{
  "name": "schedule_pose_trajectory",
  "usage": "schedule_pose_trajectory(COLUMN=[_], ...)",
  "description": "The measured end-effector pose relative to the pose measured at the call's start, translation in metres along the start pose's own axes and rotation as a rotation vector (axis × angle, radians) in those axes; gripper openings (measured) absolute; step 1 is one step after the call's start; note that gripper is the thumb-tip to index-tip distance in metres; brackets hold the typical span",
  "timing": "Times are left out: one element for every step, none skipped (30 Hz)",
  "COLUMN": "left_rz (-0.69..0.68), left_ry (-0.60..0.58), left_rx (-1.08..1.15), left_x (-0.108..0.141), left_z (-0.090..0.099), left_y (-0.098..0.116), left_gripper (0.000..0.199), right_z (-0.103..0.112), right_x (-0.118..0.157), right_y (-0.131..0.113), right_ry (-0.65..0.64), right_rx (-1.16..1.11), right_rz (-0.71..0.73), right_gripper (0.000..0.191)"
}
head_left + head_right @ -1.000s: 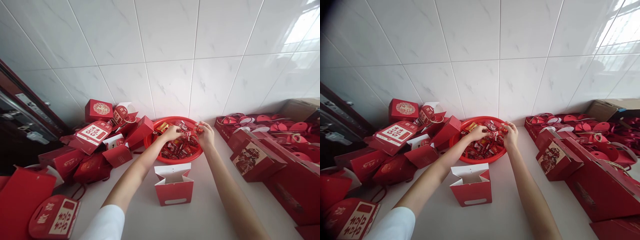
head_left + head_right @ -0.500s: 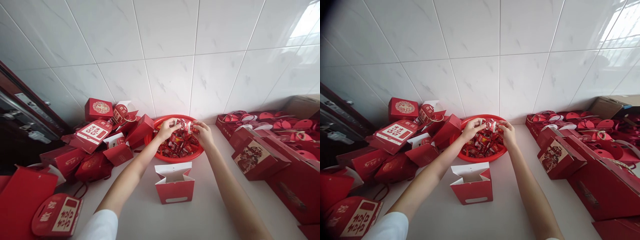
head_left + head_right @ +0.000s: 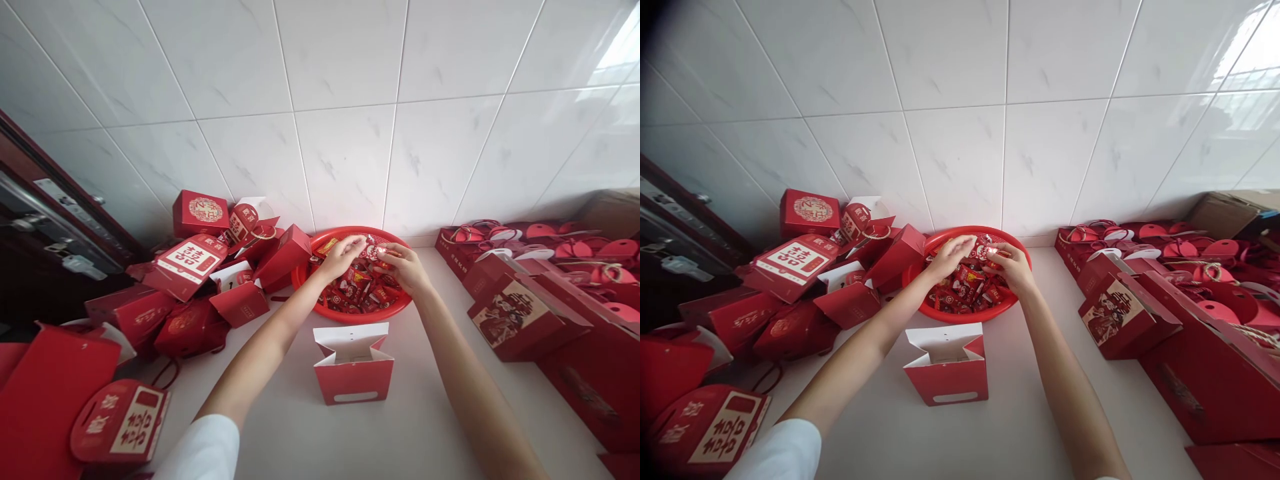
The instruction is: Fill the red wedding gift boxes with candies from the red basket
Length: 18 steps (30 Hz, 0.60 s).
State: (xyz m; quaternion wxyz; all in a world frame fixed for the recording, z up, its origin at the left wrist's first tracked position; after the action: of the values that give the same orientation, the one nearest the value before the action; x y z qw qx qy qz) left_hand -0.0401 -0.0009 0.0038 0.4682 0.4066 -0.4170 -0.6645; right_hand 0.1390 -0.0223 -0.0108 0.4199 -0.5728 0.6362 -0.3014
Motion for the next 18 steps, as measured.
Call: schedule_pose_trajectory(left_rz=[0.044, 0.086, 0.12, 0.145, 0.161, 0.176, 0.202, 0.231, 0.259, 0.277, 0.285, 0.287, 0.284, 0.279, 0.278, 0.278, 0.278, 0.278], left_ry=[-0.01, -0.03, -0.062, -0.105, -0.146, -0.196, -0.264, -0.347, -0.43, -0.496, -0.541, -0.564, -0.57, -0.567, -0.576, -0.594, -0.623, -0.661], left_rx=[-0.002, -0.048, -0.15, -0.298, -0.47, -0.627, -0.739, -0.802, -0.826, -0.822, -0.812, -0.806, -0.803, -0.805, -0.822, -0.855, -0.902, -0.958], left_x=[0.001, 0.003, 0.006, 0.01, 0.015, 0.021, 0.026, 0.032, 0.037, 0.041, 0.044, 0.045, 0.046, 0.046, 0.045, 0.044, 0.042, 0.041], left_z=[0.003, 0.007, 0.012, 0.017, 0.022, 0.027, 0.031, 0.034, 0.035, 0.035, 0.034, 0.031, 0.028, 0.024, 0.019, 0.014, 0.009, 0.005], left_y=[0.001, 0.002, 0.003, 0.003, 0.003, 0.002, 0.0, -0.001, -0.003, -0.004, -0.004, -0.004, -0.003, -0.001, 0.001, 0.003, 0.004, 0.006], left_gripper=[0.033, 0.034, 0.035, 0.034, 0.033, 0.032, 0.032, 0.03, 0.028, 0.025, 0.022, 0.018, 0.015, 0.013, 0.013, 0.015, 0.018, 0.022], right_z=[0.001, 0.001, 0.002, 0.002, 0.002, 0.001, 0.001, 0.0, 0.0, -0.001, -0.001, -0.001, -0.001, -0.001, -0.001, -0.001, -0.001, -0.001], right_x=[-0.001, -0.001, -0.002, -0.003, -0.003, -0.003, -0.003, -0.003, -0.003, -0.003, -0.002, -0.002, -0.002, -0.002, -0.001, -0.001, -0.001, -0.002], right_y=[0.0, 0.0, -0.001, -0.001, -0.002, -0.003, -0.003, -0.004, -0.004, -0.005, -0.005, -0.005, -0.005, -0.004, -0.004, -0.004, -0.004, -0.004], right_ry=[0.03, 0.057, 0.076, 0.088, 0.093, 0.095, 0.097, 0.1, 0.102, 0.104, 0.106, 0.107, 0.109, 0.112, 0.114, 0.115, 0.114, 0.112], right_rx=[-0.016, -0.032, -0.047, -0.06, -0.071, -0.08, -0.087, -0.093, -0.098, -0.101, -0.101, -0.099, -0.094, -0.088, -0.082, -0.076, -0.071, -0.068], right_rz=[0.017, 0.027, 0.027, 0.022, 0.013, 0.003, -0.006, -0.014, -0.021, -0.026, -0.03, -0.033, -0.035, -0.035, -0.033, -0.03, -0.026, -0.024], right_gripper=[0.031, 0.031, 0.031, 0.03, 0.029, 0.028, 0.028, 0.027, 0.027, 0.027, 0.027, 0.027, 0.027, 0.026, 0.026, 0.026, 0.027, 0.028])
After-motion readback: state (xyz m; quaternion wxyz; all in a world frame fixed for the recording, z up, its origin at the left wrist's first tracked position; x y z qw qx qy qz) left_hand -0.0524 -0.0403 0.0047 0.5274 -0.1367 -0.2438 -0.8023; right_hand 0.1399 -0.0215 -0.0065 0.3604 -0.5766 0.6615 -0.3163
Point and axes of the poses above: each hand's wrist, its own x-axis away from the middle knuckle, its own z-axis out of the back of the hand, y = z × x, the point moved 1 cm from there along -x, towards the middle knuckle, and after that the axes turned 10 degrees about z, right-handed, at the moved point
